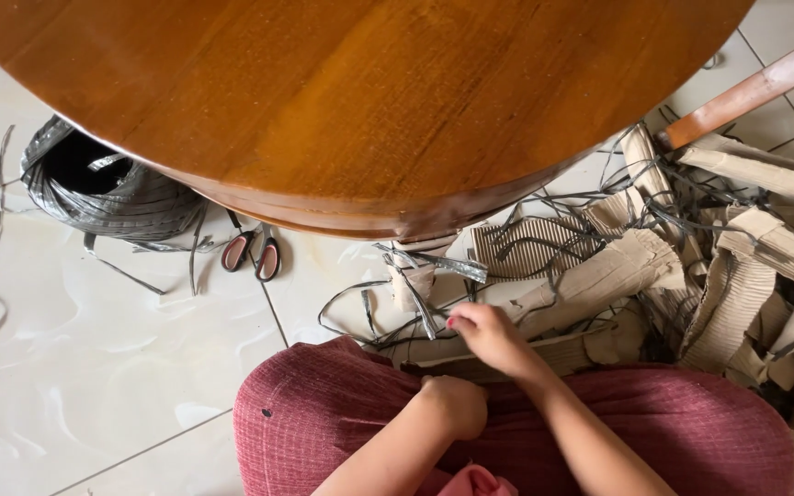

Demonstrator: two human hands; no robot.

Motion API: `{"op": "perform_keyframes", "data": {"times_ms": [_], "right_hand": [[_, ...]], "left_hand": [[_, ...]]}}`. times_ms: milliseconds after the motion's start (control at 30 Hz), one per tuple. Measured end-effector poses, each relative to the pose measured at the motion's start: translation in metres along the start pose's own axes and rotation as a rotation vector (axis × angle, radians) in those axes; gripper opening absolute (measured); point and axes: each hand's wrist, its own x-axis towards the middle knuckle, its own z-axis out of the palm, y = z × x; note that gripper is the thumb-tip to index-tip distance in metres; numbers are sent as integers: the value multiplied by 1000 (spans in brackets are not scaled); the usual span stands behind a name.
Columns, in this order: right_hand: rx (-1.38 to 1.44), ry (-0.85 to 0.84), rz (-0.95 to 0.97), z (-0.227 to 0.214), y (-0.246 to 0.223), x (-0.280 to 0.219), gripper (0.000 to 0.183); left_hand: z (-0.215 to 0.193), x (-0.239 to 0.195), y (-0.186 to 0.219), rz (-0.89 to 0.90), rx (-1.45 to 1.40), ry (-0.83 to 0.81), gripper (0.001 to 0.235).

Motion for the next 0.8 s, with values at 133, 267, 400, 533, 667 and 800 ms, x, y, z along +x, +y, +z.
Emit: {"op": "perform_keyframes", "data": {"times_ms": [133, 267, 400, 533, 667, 800], "right_hand": [[82, 94, 132, -37, -40, -11, 18], [41, 139, 249, -49, -78, -27, 13], [51, 79, 213, -41, -111, -34, 9], [50, 79, 202, -42, -108, -41, 12], [23, 85, 192, -53, -98, -42, 14], [-7, 182, 237, -67, -94, -45, 16]], "left_hand": [[-15, -14, -32, 103, -61, 117, 50], [-38, -46, -62, -21, -481, 461, 69], [-22, -31, -79, 213, -691, 740, 30], [-24, -54, -88, 122, -608, 796, 32], [-25, -65, -126, 121, -743, 770, 25], [-28, -94, -146, -12, -800, 746, 27]]}}
